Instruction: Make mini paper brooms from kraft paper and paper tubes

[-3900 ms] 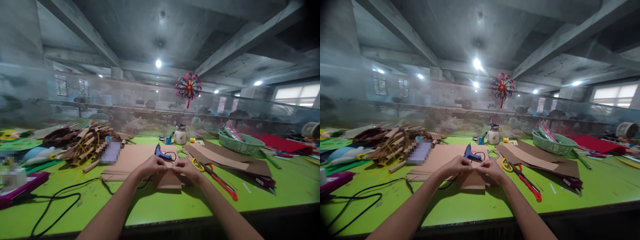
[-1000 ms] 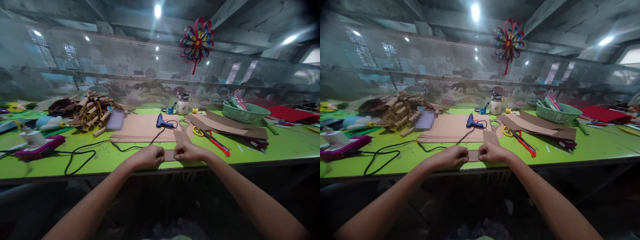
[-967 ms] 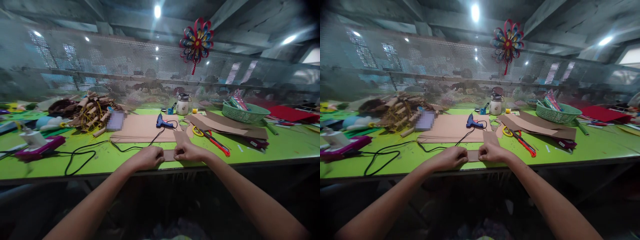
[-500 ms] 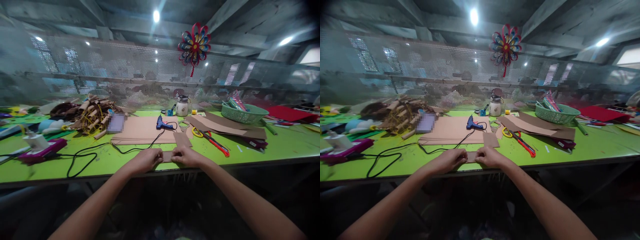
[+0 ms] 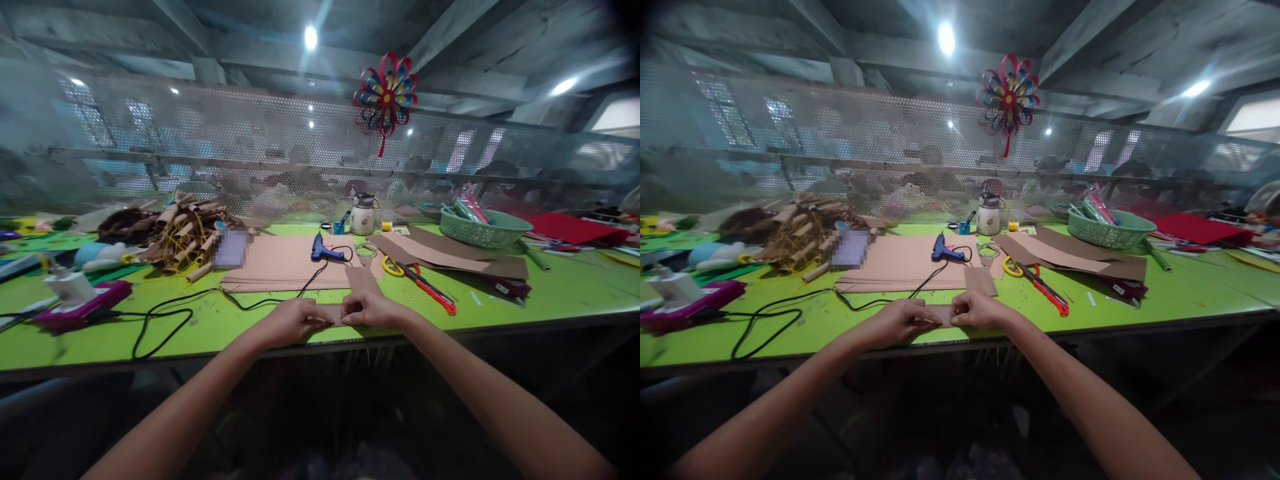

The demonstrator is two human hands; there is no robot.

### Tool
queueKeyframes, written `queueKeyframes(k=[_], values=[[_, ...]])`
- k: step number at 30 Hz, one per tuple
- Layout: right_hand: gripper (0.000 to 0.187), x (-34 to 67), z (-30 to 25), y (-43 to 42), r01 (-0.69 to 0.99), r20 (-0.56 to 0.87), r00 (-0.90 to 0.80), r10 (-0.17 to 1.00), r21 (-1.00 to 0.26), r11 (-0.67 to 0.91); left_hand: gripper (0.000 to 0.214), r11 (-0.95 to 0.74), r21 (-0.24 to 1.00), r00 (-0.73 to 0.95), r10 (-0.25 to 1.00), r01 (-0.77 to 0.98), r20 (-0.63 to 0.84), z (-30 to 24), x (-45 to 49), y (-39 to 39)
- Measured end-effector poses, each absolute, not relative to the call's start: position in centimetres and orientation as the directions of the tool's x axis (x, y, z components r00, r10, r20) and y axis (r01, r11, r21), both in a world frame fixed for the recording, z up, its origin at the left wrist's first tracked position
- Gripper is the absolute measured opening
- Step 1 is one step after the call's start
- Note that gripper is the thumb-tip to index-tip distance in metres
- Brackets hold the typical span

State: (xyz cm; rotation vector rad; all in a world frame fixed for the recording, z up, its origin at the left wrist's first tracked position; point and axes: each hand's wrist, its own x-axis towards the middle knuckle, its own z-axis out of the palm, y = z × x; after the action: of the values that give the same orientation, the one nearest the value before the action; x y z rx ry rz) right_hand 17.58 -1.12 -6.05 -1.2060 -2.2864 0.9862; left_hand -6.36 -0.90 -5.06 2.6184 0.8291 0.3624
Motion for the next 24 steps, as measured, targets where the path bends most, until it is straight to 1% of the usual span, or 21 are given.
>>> queueKeyframes(k=[4, 10, 15, 20, 24], values=[[0.018, 18.2, -6.4, -1.4, 0.538, 0.051, -0.562, 0.826, -0.736, 0.411, 0.030, -0.767, 0.395, 0.791, 0.595, 0.505, 0.144, -5.7, -6.7, -0.8], [0.023, 18.8, -6.7, -1.6, 0.473, 0.123, -0.598, 0.792, -0.743, 0.473, 0.030, -0.770, 0.409, 0.808, 0.577, 0.490, 0.118, -5.4, -6.8, -0.8], [0.024, 18.9, -7.2, -1.6, 0.454, 0.155, -0.613, 0.775, -0.733, 0.506, 0.033, -0.790, 0.341, 0.813, 0.572, 0.509, 0.113, -5.1, -7.0, -1.3], [0.025, 18.8, -7.3, -1.9, 0.461, 0.173, -0.597, 0.784, -0.726, 0.511, 0.033, -0.794, 0.304, 0.804, 0.581, 0.526, 0.126, -5.0, -7.0, -2.0], [0.026, 18.6, -7.4, -2.1, 0.465, 0.207, -0.592, 0.779, -0.702, 0.540, 0.033, -0.813, 0.238, 0.809, 0.570, 0.531, 0.143, -5.0, -7.2, -2.4]])
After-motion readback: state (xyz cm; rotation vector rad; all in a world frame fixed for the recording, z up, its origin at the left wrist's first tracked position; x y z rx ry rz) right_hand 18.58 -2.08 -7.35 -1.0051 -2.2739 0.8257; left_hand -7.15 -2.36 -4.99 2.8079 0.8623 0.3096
